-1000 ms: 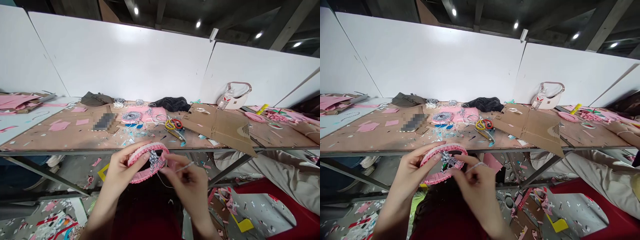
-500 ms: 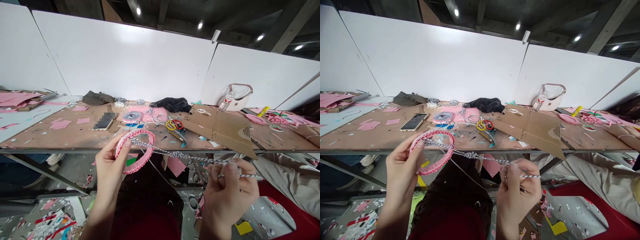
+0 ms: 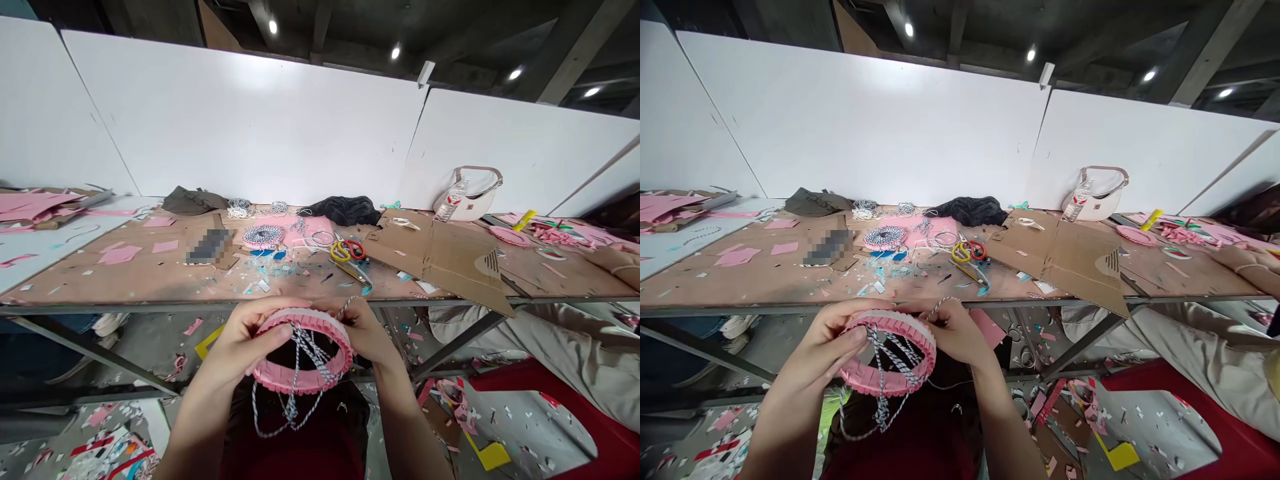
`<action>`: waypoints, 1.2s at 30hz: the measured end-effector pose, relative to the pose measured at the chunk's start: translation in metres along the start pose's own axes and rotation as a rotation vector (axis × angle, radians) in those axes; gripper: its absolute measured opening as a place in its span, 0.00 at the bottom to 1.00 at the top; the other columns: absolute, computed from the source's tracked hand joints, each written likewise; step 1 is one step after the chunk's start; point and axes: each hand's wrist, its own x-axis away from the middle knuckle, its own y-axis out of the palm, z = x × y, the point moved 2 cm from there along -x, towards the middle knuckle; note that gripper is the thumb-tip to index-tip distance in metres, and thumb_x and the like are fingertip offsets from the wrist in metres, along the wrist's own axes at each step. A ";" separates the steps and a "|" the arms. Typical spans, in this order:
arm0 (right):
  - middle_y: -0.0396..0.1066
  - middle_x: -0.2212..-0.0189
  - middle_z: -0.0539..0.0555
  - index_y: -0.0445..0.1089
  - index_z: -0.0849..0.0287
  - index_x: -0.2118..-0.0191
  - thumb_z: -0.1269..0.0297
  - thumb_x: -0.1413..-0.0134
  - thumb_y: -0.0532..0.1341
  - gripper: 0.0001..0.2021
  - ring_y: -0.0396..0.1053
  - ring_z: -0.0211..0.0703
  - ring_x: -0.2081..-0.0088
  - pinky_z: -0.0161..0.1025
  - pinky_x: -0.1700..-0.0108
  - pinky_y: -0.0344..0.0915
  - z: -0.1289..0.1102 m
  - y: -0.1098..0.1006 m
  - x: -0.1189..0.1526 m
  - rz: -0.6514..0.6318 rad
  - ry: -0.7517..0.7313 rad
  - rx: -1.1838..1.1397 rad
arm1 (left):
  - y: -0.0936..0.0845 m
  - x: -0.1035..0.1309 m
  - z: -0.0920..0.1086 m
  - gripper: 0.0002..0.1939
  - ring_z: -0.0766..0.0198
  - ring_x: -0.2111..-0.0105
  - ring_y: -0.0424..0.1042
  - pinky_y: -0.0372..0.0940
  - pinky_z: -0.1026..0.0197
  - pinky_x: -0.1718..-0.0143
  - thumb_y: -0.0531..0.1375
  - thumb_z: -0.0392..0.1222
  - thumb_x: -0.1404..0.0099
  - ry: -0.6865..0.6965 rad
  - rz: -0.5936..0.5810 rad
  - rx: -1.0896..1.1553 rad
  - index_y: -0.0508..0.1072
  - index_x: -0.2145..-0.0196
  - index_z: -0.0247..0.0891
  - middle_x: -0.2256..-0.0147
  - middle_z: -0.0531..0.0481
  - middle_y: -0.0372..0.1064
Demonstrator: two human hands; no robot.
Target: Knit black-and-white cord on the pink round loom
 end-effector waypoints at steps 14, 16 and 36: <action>0.45 0.86 0.42 0.74 0.66 0.67 0.46 0.45 0.57 0.23 0.42 0.32 0.82 0.33 0.79 0.39 0.079 -0.047 -0.023 0.454 0.238 0.127 | -0.018 0.018 -0.016 0.14 0.60 0.71 0.75 0.68 0.64 0.69 0.71 0.47 0.47 -0.081 -0.024 0.110 0.83 0.63 0.39 0.68 0.46 0.79; 0.44 0.86 0.42 0.73 0.66 0.71 0.48 0.49 0.58 0.22 0.41 0.33 0.81 0.34 0.78 0.39 0.094 -0.067 -0.023 0.555 0.294 0.211 | -0.017 0.020 -0.016 0.15 0.60 0.72 0.75 0.69 0.64 0.70 0.71 0.47 0.47 -0.092 -0.023 0.131 0.82 0.63 0.38 0.68 0.45 0.79; 0.54 0.84 0.43 0.73 0.51 0.54 0.62 0.39 0.62 0.08 0.53 0.35 0.84 0.32 0.82 0.52 -0.052 0.027 0.051 0.237 -0.019 0.173 | 0.011 0.009 -0.004 0.14 0.49 0.49 0.73 0.72 0.59 0.59 0.66 0.48 0.39 0.107 0.331 -0.229 0.80 0.55 0.44 0.55 0.49 0.79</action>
